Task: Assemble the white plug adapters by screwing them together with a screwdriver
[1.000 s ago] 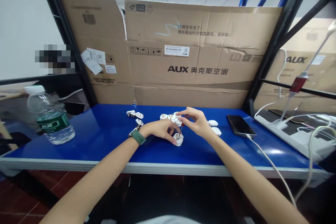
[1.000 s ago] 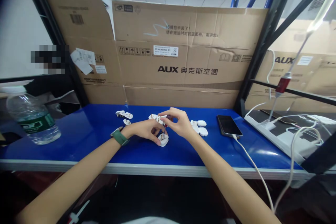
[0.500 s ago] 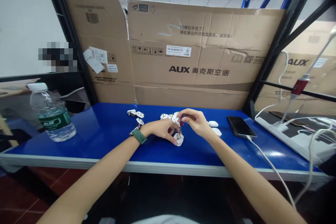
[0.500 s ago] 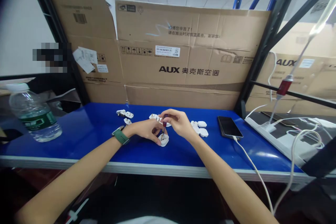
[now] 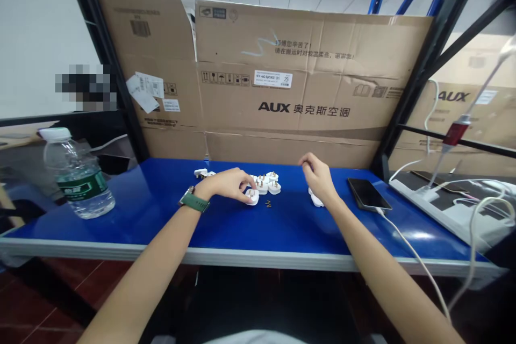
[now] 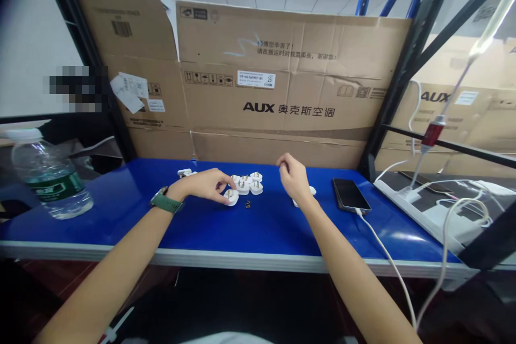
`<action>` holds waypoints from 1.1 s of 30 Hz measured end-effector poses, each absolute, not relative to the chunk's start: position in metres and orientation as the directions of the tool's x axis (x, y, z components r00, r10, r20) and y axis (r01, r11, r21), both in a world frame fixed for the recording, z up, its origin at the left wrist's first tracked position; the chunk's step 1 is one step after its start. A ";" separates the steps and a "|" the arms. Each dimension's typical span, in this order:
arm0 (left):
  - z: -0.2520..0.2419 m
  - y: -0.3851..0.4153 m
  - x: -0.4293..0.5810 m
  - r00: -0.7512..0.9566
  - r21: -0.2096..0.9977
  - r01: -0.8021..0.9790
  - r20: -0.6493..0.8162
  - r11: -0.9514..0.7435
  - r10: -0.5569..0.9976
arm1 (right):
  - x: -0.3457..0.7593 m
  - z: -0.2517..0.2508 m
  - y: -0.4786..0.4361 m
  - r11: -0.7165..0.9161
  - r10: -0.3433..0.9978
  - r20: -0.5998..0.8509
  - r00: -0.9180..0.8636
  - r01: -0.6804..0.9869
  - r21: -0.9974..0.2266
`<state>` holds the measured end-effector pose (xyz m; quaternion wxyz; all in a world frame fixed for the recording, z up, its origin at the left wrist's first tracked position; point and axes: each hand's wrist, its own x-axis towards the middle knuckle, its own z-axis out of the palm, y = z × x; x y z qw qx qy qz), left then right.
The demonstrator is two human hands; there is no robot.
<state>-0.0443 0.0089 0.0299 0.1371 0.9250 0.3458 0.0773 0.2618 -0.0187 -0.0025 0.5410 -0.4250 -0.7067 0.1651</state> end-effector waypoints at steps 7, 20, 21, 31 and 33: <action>0.014 0.026 -0.043 0.672 0.133 0.728 0.054 -0.672 0.739 | 0.290 -0.010 -0.010 -0.027 0.963 0.261 0.069 0.986 -0.163; 0.003 0.032 -0.035 0.444 0.122 0.855 0.331 -0.504 0.833 | 0.285 -0.015 -0.007 0.123 0.991 0.068 -0.114 0.983 -0.138; 0.006 0.034 -0.041 0.410 0.112 0.872 0.362 -0.476 0.837 | 0.282 -0.015 -0.007 0.158 0.986 0.079 -0.148 0.977 -0.143; 0.016 0.058 -0.120 0.106 -0.053 0.994 0.230 -0.097 0.967 | 0.274 -0.021 -0.004 0.247 0.952 0.237 -0.191 0.940 -0.236; 0.015 0.061 -0.122 0.107 -0.033 0.994 0.165 -0.103 0.980 | 0.274 -0.021 -0.003 0.254 0.939 0.301 -0.169 0.928 -0.271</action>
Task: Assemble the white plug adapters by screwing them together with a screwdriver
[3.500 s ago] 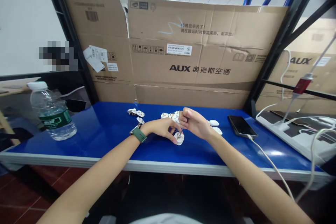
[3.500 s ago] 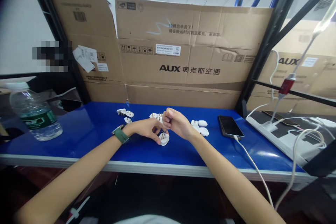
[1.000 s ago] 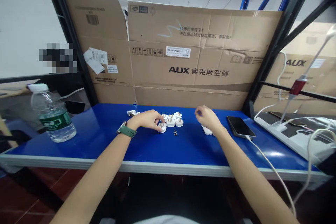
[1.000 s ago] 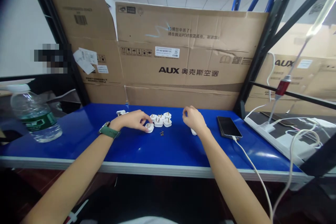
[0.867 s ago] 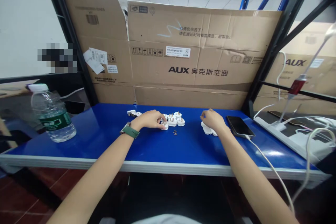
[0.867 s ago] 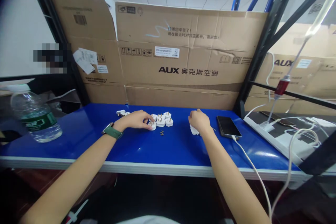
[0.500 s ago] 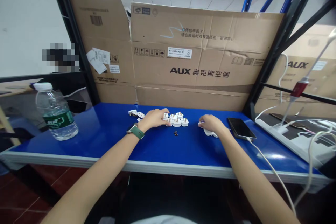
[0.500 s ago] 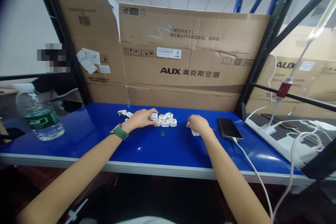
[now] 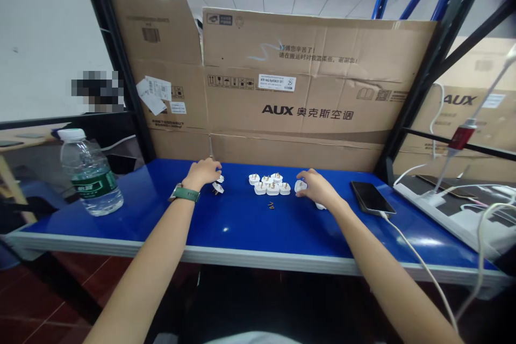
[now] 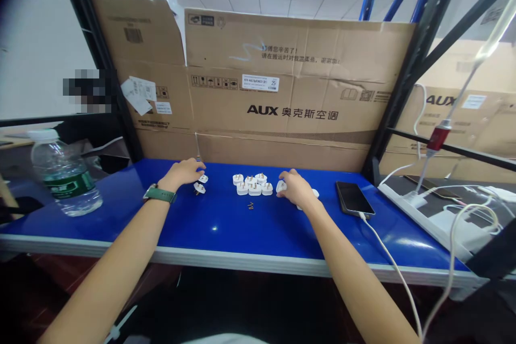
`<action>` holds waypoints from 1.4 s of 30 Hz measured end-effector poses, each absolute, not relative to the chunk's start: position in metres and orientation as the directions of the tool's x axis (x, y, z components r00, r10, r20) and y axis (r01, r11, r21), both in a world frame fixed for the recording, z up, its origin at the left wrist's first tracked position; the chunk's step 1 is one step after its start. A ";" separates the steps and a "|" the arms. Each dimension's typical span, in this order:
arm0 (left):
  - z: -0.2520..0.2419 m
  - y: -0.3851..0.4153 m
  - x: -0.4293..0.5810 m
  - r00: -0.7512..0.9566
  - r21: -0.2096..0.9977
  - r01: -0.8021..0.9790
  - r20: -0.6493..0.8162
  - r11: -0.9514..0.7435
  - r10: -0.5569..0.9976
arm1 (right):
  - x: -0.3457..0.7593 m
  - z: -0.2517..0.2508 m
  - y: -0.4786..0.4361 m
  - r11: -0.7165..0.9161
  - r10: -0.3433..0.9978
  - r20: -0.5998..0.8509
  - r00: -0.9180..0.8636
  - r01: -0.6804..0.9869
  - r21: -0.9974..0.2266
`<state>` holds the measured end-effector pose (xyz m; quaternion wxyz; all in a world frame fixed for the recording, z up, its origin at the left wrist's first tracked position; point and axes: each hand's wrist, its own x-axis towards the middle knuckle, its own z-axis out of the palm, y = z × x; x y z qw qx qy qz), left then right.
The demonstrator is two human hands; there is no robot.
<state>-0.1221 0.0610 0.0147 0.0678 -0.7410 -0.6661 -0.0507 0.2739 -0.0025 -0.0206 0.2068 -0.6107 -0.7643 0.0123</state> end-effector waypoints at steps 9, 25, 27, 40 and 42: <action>0.012 0.067 -0.128 0.147 -0.012 0.989 0.037 -0.147 0.988 | 0.266 -0.013 -0.012 0.488 0.810 0.517 -0.278 0.808 -0.331; 0.009 0.047 -0.062 0.601 0.413 0.538 0.424 -0.735 0.678 | 0.249 -0.012 -0.014 0.589 0.800 0.527 -0.287 0.545 -0.597; 0.008 0.039 -0.049 0.662 0.370 0.482 0.440 -0.795 0.606 | 0.246 -0.012 -0.015 0.590 0.806 0.505 -0.309 0.485 -0.645; 0.005 0.011 -0.016 0.747 0.102 0.480 0.473 -0.871 0.467 | 0.241 -0.007 -0.026 0.537 0.841 0.435 -0.323 0.396 -0.744; 0.005 0.010 -0.015 0.739 0.108 0.489 0.475 -0.866 0.477 | 0.241 -0.005 -0.027 0.530 0.847 0.435 -0.305 0.421 -0.736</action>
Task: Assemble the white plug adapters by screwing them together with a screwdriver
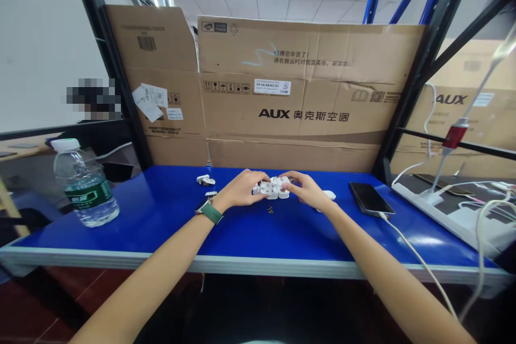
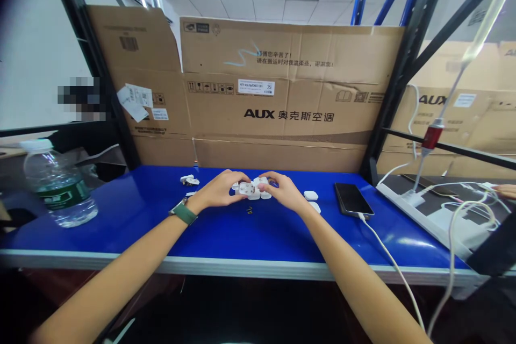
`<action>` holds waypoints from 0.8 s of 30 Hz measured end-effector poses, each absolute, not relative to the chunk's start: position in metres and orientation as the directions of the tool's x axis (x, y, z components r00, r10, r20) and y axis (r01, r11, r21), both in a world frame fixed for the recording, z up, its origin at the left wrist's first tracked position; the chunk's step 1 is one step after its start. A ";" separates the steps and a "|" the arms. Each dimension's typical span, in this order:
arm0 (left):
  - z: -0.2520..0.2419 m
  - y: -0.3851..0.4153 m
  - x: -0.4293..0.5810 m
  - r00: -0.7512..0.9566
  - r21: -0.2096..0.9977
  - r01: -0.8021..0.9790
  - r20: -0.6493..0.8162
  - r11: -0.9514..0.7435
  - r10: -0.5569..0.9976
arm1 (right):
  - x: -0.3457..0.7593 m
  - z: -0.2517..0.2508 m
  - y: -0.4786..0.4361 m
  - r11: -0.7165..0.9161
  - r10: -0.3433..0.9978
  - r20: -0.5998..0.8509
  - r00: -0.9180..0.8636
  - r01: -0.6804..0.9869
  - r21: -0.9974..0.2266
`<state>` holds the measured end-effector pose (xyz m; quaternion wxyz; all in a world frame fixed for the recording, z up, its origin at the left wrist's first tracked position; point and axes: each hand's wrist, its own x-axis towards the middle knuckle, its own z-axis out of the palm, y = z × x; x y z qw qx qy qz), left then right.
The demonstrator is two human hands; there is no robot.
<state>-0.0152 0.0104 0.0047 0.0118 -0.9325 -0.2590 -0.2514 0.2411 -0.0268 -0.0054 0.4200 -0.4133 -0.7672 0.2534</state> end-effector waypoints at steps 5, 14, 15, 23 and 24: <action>0.005 0.010 -0.013 0.734 0.114 0.492 0.479 -0.863 0.481 | 0.240 -0.005 -0.027 0.490 0.869 0.385 -0.310 0.435 -0.756; 0.005 0.006 -0.012 0.699 0.096 0.523 0.519 -0.847 0.491 | 0.239 -0.008 -0.030 0.451 0.880 0.330 -0.342 0.381 -0.807; 0.005 0.006 -0.012 0.703 0.091 0.518 0.521 -0.850 0.484 | 0.239 -0.008 -0.030 0.451 0.880 0.331 -0.341 0.382 -0.807; 0.002 0.004 -0.005 0.751 0.058 0.463 0.504 -0.884 0.427 | 0.234 -0.018 -0.022 0.456 0.883 0.366 -0.292 0.355 -0.816; 0.001 0.004 -0.004 0.754 0.069 0.456 0.500 -0.887 0.426 | 0.233 -0.019 -0.021 0.453 0.886 0.367 -0.284 0.351 -0.820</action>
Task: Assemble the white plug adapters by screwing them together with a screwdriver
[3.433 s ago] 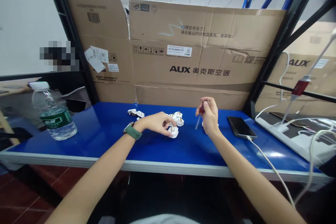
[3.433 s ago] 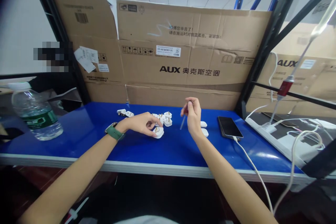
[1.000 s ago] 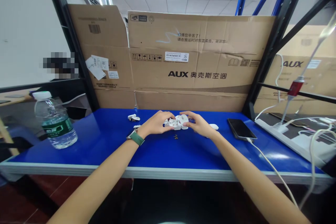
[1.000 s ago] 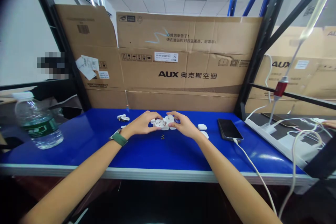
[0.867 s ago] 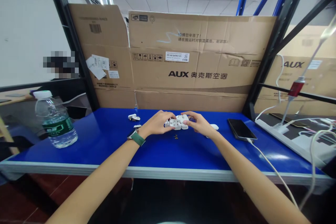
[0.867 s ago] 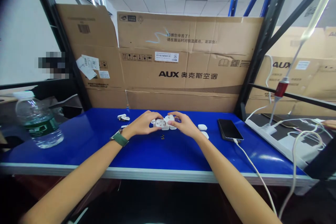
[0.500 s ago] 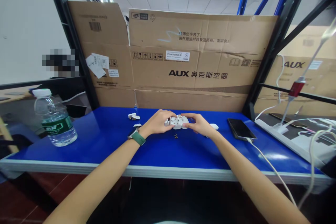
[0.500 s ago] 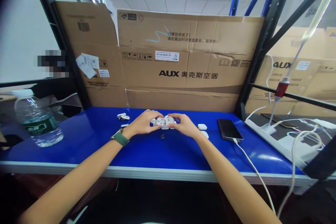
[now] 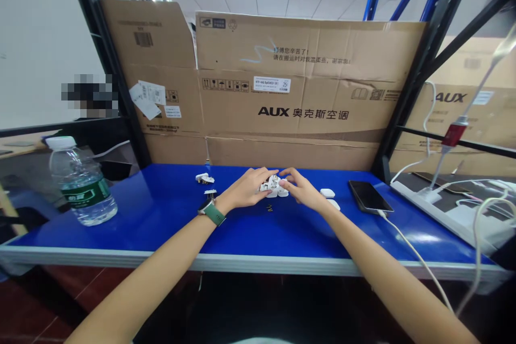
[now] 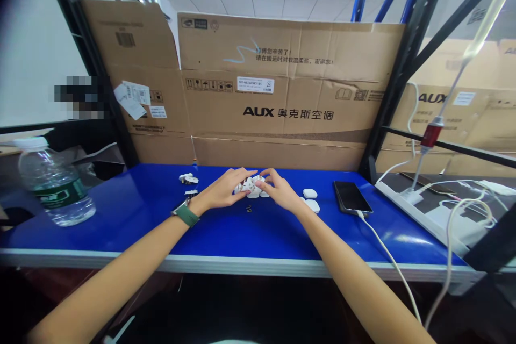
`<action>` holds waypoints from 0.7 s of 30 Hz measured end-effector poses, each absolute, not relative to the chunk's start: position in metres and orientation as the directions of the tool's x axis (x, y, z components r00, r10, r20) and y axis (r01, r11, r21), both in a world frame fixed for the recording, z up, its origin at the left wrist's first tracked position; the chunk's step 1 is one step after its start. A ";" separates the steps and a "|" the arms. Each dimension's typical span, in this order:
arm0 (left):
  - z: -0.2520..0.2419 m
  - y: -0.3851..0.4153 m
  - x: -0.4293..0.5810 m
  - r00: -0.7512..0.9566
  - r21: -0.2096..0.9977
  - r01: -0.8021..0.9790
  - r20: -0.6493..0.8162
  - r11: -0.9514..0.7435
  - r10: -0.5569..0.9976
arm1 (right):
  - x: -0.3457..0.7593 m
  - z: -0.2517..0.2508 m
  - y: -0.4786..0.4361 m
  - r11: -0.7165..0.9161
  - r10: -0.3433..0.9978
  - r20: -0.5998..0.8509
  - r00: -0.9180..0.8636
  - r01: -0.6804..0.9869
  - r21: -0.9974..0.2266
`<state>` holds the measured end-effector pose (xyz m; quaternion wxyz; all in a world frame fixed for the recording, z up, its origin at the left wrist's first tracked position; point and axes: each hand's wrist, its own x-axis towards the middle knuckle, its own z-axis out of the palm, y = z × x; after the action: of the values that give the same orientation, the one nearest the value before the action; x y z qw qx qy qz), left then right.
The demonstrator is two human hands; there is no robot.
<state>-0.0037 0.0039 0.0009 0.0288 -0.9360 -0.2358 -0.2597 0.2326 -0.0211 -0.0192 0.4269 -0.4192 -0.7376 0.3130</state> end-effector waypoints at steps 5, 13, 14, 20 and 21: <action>-0.006 0.007 0.004 0.717 0.179 0.386 0.559 -0.905 0.416 | 0.225 -0.024 -0.020 0.397 0.908 0.321 -0.269 0.308 -0.864; -0.010 0.003 0.013 0.556 0.479 0.264 0.634 -0.838 0.537 | 0.226 -0.026 -0.020 0.186 0.921 0.184 -0.343 -0.030 -0.982; -0.010 0.002 0.014 0.544 0.516 0.248 0.626 -0.820 0.559 | 0.227 -0.025 -0.020 0.174 0.917 0.180 -0.356 -0.050 -0.984; -0.010 0.002 0.014 0.549 0.627 0.142 0.594 -0.766 0.588 | 0.228 -0.020 -0.025 0.185 0.911 0.197 -0.362 -0.068 -0.980; -0.010 0.002 0.014 0.554 0.636 0.124 0.592 -0.761 0.585 | 0.227 -0.019 -0.026 0.191 0.912 0.202 -0.357 -0.065 -0.979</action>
<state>0.0138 0.0023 -0.0103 -0.2730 -0.8382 -0.2117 -0.4221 0.2275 -0.0257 -0.0189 0.4543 -0.3394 -0.6238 0.5379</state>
